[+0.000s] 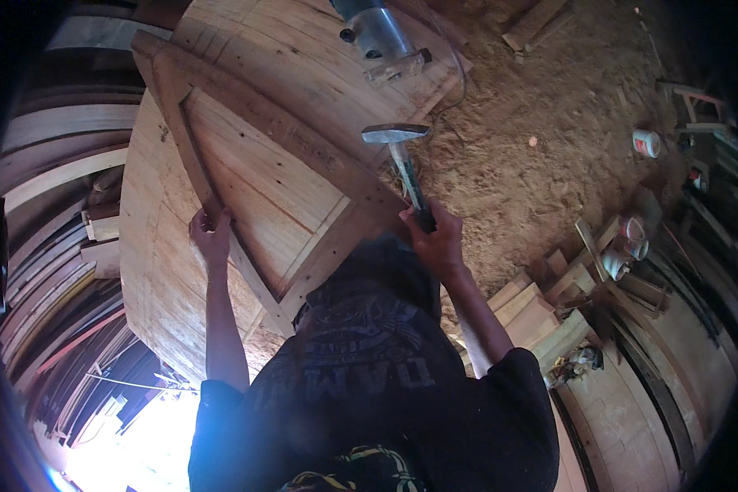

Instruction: The person assembles a wooden frame by hammering nails into a large wooden board and then uses a handheld electric router to smooth the edges of the frame. The person repeatedly hammers and routes the frame, adjusting its position on the workbench.

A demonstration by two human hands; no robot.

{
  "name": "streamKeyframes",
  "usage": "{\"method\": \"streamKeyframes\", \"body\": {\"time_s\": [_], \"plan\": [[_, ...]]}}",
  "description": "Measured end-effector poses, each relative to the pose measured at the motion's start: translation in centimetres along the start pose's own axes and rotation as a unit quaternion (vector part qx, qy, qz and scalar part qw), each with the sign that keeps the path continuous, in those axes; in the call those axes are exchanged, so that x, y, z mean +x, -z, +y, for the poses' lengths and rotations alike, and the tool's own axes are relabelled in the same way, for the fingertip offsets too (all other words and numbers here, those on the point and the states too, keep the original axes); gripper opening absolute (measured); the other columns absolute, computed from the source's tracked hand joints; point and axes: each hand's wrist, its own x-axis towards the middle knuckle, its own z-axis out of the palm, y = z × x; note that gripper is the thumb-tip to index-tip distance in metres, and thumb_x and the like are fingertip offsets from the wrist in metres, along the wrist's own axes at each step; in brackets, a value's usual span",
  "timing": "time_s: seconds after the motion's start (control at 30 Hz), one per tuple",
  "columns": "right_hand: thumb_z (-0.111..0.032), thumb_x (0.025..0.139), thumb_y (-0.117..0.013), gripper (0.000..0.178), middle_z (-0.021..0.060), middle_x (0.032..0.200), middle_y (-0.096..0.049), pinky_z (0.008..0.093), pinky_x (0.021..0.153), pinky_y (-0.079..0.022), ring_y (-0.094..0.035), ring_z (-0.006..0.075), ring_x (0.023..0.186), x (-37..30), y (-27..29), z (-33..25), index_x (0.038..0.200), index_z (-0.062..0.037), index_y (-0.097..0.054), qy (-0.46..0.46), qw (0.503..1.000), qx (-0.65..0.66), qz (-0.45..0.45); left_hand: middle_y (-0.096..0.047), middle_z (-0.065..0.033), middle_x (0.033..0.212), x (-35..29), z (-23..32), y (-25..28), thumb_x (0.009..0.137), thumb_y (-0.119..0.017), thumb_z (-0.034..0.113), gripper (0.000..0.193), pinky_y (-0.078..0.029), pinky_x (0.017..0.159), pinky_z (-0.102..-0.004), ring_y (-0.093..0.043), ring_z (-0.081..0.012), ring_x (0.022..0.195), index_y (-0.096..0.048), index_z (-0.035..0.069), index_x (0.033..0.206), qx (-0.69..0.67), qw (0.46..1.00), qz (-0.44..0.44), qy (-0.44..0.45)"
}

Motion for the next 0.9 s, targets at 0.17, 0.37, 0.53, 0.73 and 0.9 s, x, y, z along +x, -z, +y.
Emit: {"method": "streamKeyframes", "body": {"time_s": [0.17, 0.37, 0.53, 0.73, 0.9], "plan": [[-0.006, 0.094, -0.084, 0.015, 0.0109, 0.107, -0.082, 0.0287, 0.068, -0.052, -0.062, 0.0047, 0.073, -0.3, -0.4, 0.2, 0.098, -0.0029, -0.069, -0.006, 1.0, 0.004, 0.007, -0.067, -0.0129, 0.115, 0.6, -0.3, 0.3, 0.079, -0.098, 0.041, 0.072, -0.057, 0.085, -0.0366, -0.065, -0.0222, 0.097, -0.071, -0.003, 0.13, -0.002, 0.999, -0.041, 0.009], [-0.006, 0.094, -0.084, 0.016, 0.0091, 0.106, -0.083, 0.0282, 0.065, -0.052, -0.061, 0.0036, 0.071, -0.3, -0.3, 0.3, 0.099, -0.0022, -0.069, 0.012, 1.0, -0.001, 0.002, -0.067, -0.0095, 0.11, 0.9, -1.0, 0.7, 0.08, -0.098, 0.039, 0.073, -0.055, 0.08, -0.0334, -0.062, -0.0181, 0.092, -0.069, -0.004, 0.13, -0.037, 0.998, -0.058, 0.001], [-0.007, 0.093, -0.085, 0.017, 0.0105, 0.104, -0.083, 0.0282, 0.065, -0.052, -0.064, 0.0056, 0.07, -0.3, 0.0, 0.1, 0.1, -0.0022, -0.07, 0.005, 1.0, -0.015, -0.01, -0.067, -0.0081, 0.108, 1.1, -0.8, 1.0, 0.08, -0.098, 0.039, 0.074, -0.055, 0.078, -0.0317, -0.062, -0.0165, 0.091, -0.069, -0.006, 0.131, -0.025, 0.998, -0.059, 0.016], [-0.006, 0.094, -0.084, 0.017, 0.0129, 0.108, -0.083, 0.0299, 0.07, -0.056, -0.072, 0.0083, 0.079, -0.3, -0.2, 0.2, 0.1, -0.0019, -0.069, -0.006, 1.0, -0.001, -0.009, -0.069, -0.0079, 0.109, 1.2, -0.1, 1.3, 0.08, -0.099, 0.036, 0.074, -0.055, 0.079, -0.031, -0.063, -0.0157, 0.092, -0.068, -0.007, 0.131, -0.063, 0.994, -0.08, 0.047], [-0.008, 0.094, -0.084, 0.017, 0.0124, 0.097, -0.078, 0.031, 0.068, -0.055, -0.072, 0.0111, 0.076, -0.2, -0.6, 0.9, 0.102, -0.0021, -0.07, 0.01, 0.999, 0.048, 0.004, -0.069, -0.0115, 0.111, 1.3, -1.9, 0.8, 0.077, -0.1, 0.044, 0.08, -0.055, 0.079, -0.0337, -0.063, -0.0196, 0.094, -0.068, -0.007, 0.13, -0.088, 0.992, -0.078, 0.036]]}}
